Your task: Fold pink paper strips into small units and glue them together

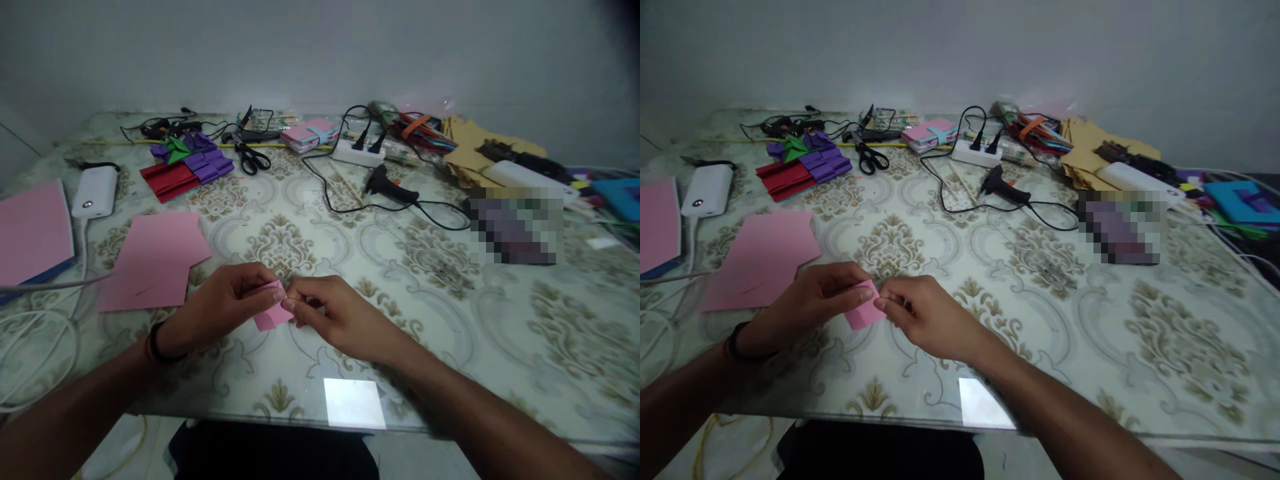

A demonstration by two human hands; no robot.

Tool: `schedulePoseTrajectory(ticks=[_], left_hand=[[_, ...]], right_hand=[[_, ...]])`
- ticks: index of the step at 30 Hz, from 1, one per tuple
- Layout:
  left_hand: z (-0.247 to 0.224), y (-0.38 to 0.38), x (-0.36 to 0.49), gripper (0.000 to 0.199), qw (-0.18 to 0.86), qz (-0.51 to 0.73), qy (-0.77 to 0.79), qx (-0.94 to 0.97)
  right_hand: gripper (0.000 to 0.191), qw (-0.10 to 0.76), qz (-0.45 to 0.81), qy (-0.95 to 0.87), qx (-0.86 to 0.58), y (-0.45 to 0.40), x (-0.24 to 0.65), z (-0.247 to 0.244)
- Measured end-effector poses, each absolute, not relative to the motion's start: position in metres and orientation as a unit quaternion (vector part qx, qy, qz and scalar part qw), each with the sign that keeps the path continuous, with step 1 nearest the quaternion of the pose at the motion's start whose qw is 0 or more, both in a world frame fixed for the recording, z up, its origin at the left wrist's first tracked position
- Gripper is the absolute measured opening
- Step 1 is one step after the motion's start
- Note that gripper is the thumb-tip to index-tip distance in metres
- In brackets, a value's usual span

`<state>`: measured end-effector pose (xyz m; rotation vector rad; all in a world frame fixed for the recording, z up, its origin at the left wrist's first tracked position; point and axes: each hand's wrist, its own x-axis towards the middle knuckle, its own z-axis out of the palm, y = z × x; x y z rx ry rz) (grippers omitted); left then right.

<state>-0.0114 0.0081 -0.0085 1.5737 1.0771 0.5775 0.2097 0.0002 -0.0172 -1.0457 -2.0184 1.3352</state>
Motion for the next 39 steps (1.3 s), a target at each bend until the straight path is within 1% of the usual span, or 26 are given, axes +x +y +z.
schedulePoseTrajectory(ticks=[2, 4, 8, 11, 15, 18, 21, 25, 29, 31, 35, 37, 39], left_hand=[[-0.009, 0.008, -0.012, 0.022, 0.531, 0.226, 0.457, 0.677], [-0.008, 0.007, -0.012, 0.023, 0.523, 0.219, 0.461, 0.682], [-0.006, 0.004, -0.011, 0.025, 0.52, 0.247, 0.462, 0.675], [-0.005, 0.003, -0.011, 0.025, 0.538, 0.271, 0.446, 0.662], [-0.003, 0.004, -0.013, 0.025, 0.553, 0.25, 0.415, 0.677], [0.0, 0.004, -0.014, 0.028, 0.524, 0.224, 0.408, 0.713], [0.003, 0.004, -0.014, 0.027, 0.484, 0.23, 0.418, 0.734], [0.003, 0.003, -0.011, 0.019, 0.414, 0.272, 0.433, 0.753], [0.0, 0.0, -0.008, 0.011, 0.354, 0.293, 0.416, 0.785], [-0.002, -0.003, -0.007, 0.008, 0.349, 0.293, 0.406, 0.792], [-0.004, -0.005, -0.006, 0.008, 0.357, 0.294, 0.386, 0.799], [-0.003, -0.004, -0.007, 0.009, 0.372, 0.292, 0.382, 0.794], [-0.001, -0.002, -0.009, 0.011, 0.39, 0.291, 0.383, 0.785]], right_hand=[[0.031, 0.243, 0.459, -0.772, -0.366, 0.0, 0.21, -0.018], [0.029, 0.249, 0.455, -0.776, -0.36, -0.001, 0.209, -0.018], [0.028, 0.27, 0.492, -0.738, -0.375, -0.003, 0.205, -0.019], [0.029, 0.28, 0.518, -0.718, -0.371, -0.005, 0.203, -0.02], [0.03, 0.295, 0.533, -0.708, -0.358, -0.005, 0.202, -0.019], [0.025, 0.304, 0.52, -0.71, -0.365, -0.005, 0.204, -0.017], [0.018, 0.331, 0.48, -0.72, -0.377, -0.003, 0.206, -0.015], [0.01, 0.368, 0.425, -0.721, -0.406, -0.002, 0.207, -0.014], [0.008, 0.384, 0.417, -0.726, -0.389, -0.004, 0.205, -0.015], [0.011, 0.385, 0.424, -0.727, -0.379, -0.005, 0.203, -0.016], [0.019, 0.363, 0.462, -0.716, -0.376, -0.008, 0.201, -0.015], [0.018, 0.351, 0.478, -0.71, -0.379, -0.008, 0.202, -0.014], [0.013, 0.35, 0.476, -0.709, -0.384, -0.007, 0.204, -0.012]])
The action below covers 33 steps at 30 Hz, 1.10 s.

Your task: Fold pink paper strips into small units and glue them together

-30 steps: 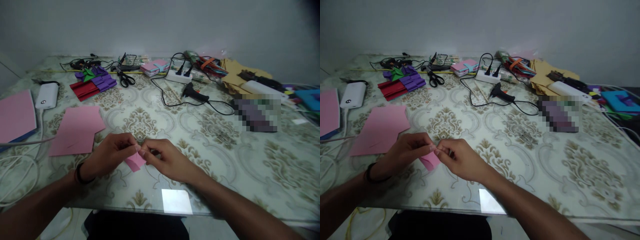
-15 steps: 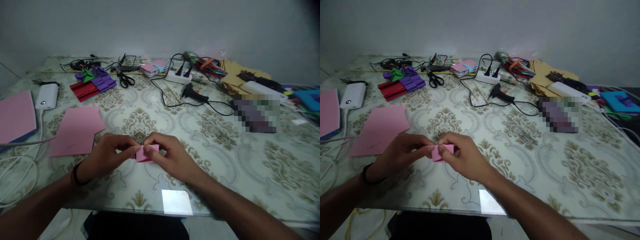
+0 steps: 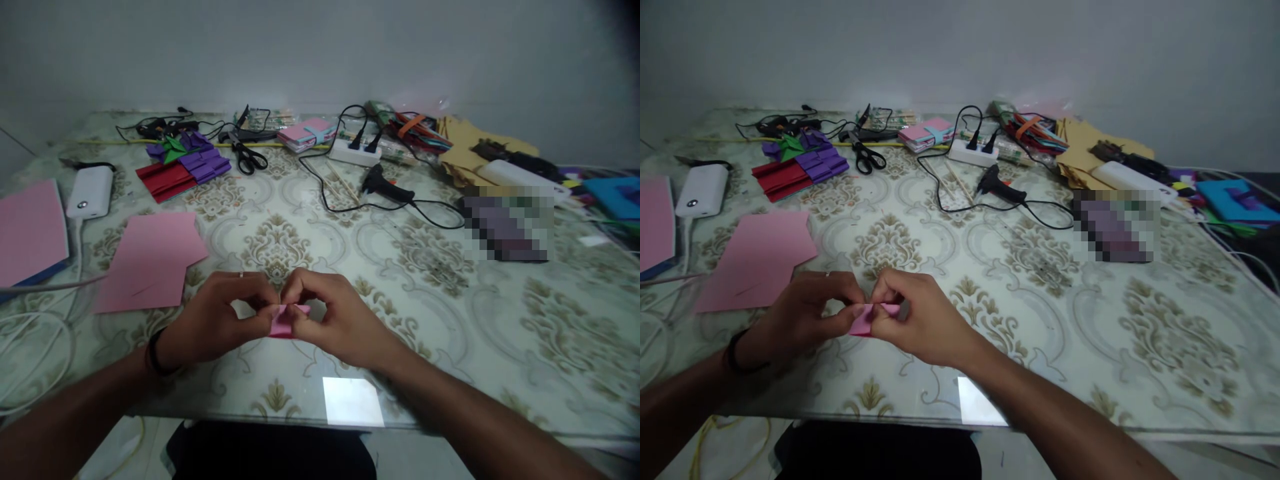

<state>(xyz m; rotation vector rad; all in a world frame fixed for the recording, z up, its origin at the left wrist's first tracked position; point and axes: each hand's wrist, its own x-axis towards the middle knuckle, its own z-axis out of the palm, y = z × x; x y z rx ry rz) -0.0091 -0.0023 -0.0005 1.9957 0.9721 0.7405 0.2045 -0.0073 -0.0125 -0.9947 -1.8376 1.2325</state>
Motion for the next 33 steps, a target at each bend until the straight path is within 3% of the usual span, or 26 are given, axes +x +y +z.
schedulePoseTrajectory(ticks=[11, 17, 21, 25, 29, 33], left_hand=[[0.007, 0.006, -0.012, 0.013, 0.408, 0.249, 0.442, 0.759], [0.001, 0.008, -0.012, 0.026, 0.416, 0.226, 0.454, 0.755], [-0.001, 0.008, -0.011, 0.022, 0.475, 0.278, 0.457, 0.699], [-0.005, 0.007, -0.01, 0.037, 0.532, 0.325, 0.432, 0.652], [-0.01, 0.008, -0.011, 0.03, 0.49, 0.315, 0.483, 0.653], [-0.011, 0.009, -0.011, 0.038, 0.491, 0.309, 0.498, 0.645]], right_hand=[[0.006, 0.375, 0.485, -0.679, -0.402, -0.001, 0.209, -0.014], [0.006, 0.354, 0.508, -0.669, -0.411, -0.003, 0.207, -0.019], [0.007, 0.373, 0.551, -0.616, -0.423, 0.0, 0.207, -0.022], [0.011, 0.388, 0.598, -0.56, -0.422, 0.004, 0.208, -0.025], [0.014, 0.385, 0.58, -0.581, -0.421, 0.003, 0.208, -0.026], [0.019, 0.393, 0.54, -0.627, -0.401, 0.002, 0.207, -0.026]])
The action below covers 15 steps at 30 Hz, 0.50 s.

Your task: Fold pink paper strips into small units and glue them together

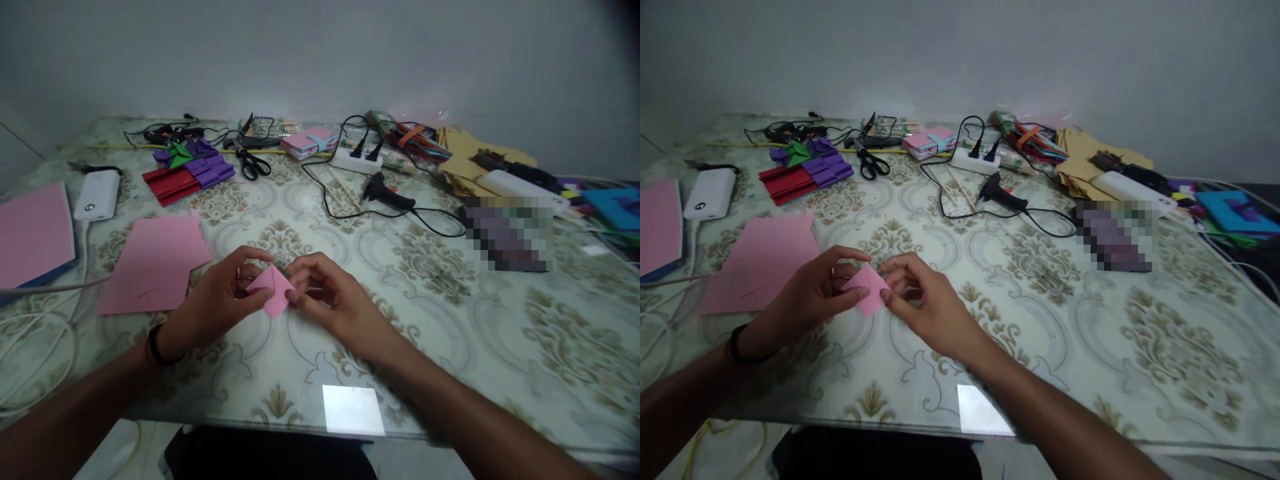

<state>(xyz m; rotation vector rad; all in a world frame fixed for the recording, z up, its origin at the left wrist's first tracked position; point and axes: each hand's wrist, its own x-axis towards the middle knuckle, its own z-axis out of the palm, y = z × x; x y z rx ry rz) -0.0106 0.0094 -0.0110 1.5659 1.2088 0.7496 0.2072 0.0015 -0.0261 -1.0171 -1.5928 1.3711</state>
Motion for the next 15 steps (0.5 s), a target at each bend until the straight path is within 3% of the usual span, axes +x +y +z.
schedulePoseTrajectory(ticks=[4, 8, 15], left_hand=[[-0.008, 0.011, -0.01, 0.03, 0.492, 0.356, 0.485, 0.63], [-0.002, 0.012, -0.011, 0.018, 0.466, 0.318, 0.492, 0.663], [0.004, 0.009, -0.013, 0.035, 0.536, 0.299, 0.429, 0.663]], right_hand=[[0.021, 0.367, 0.506, -0.677, -0.389, 0.003, 0.209, -0.026], [0.026, 0.36, 0.502, -0.692, -0.374, 0.005, 0.213, -0.024], [0.02, 0.353, 0.509, -0.691, -0.373, 0.007, 0.217, -0.017]])
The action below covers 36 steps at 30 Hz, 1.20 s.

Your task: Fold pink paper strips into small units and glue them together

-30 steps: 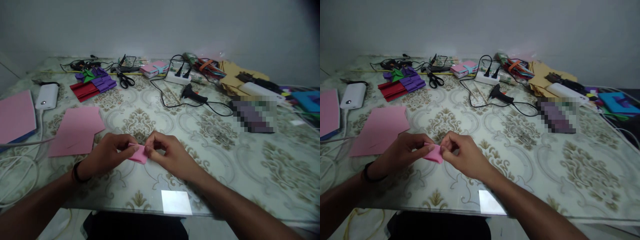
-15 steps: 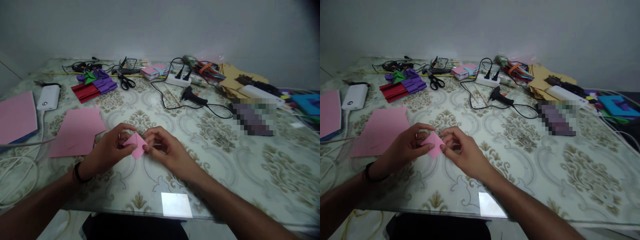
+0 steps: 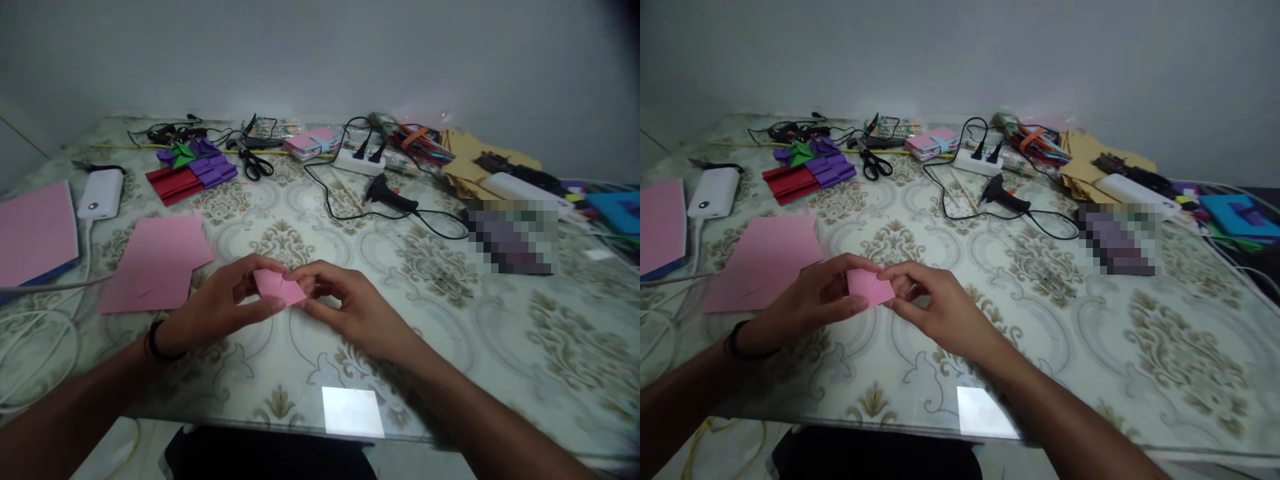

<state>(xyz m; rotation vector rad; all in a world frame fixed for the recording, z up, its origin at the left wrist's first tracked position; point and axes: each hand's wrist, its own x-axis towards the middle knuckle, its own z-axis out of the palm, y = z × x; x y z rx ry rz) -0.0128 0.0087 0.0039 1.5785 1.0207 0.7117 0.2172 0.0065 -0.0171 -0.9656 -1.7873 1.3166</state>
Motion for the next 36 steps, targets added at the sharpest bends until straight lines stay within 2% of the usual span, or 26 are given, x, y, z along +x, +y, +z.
schedulePoseTrajectory(ticks=[3, 5, 11, 18, 25, 36], left_hand=[[0.001, 0.007, -0.013, 0.052, 0.558, 0.301, 0.408, 0.657], [-0.001, 0.008, -0.013, 0.056, 0.557, 0.298, 0.404, 0.662], [-0.002, 0.007, -0.011, 0.043, 0.547, 0.304, 0.41, 0.664], [0.0, 0.005, -0.013, 0.047, 0.504, 0.289, 0.413, 0.701], [-0.002, 0.007, -0.015, 0.04, 0.436, 0.254, 0.398, 0.766], [-0.015, 0.005, -0.018, 0.063, 0.405, 0.259, 0.379, 0.791]], right_hand=[[0.023, 0.356, 0.508, -0.689, -0.374, 0.007, 0.218, -0.017], [0.024, 0.354, 0.504, -0.69, -0.381, 0.007, 0.219, -0.017], [0.023, 0.349, 0.502, -0.689, -0.389, 0.007, 0.219, -0.014], [0.02, 0.35, 0.508, -0.683, -0.391, 0.007, 0.218, -0.015], [0.02, 0.346, 0.479, -0.701, -0.4, 0.008, 0.218, -0.015], [0.013, 0.349, 0.496, -0.691, -0.392, 0.008, 0.217, -0.016]])
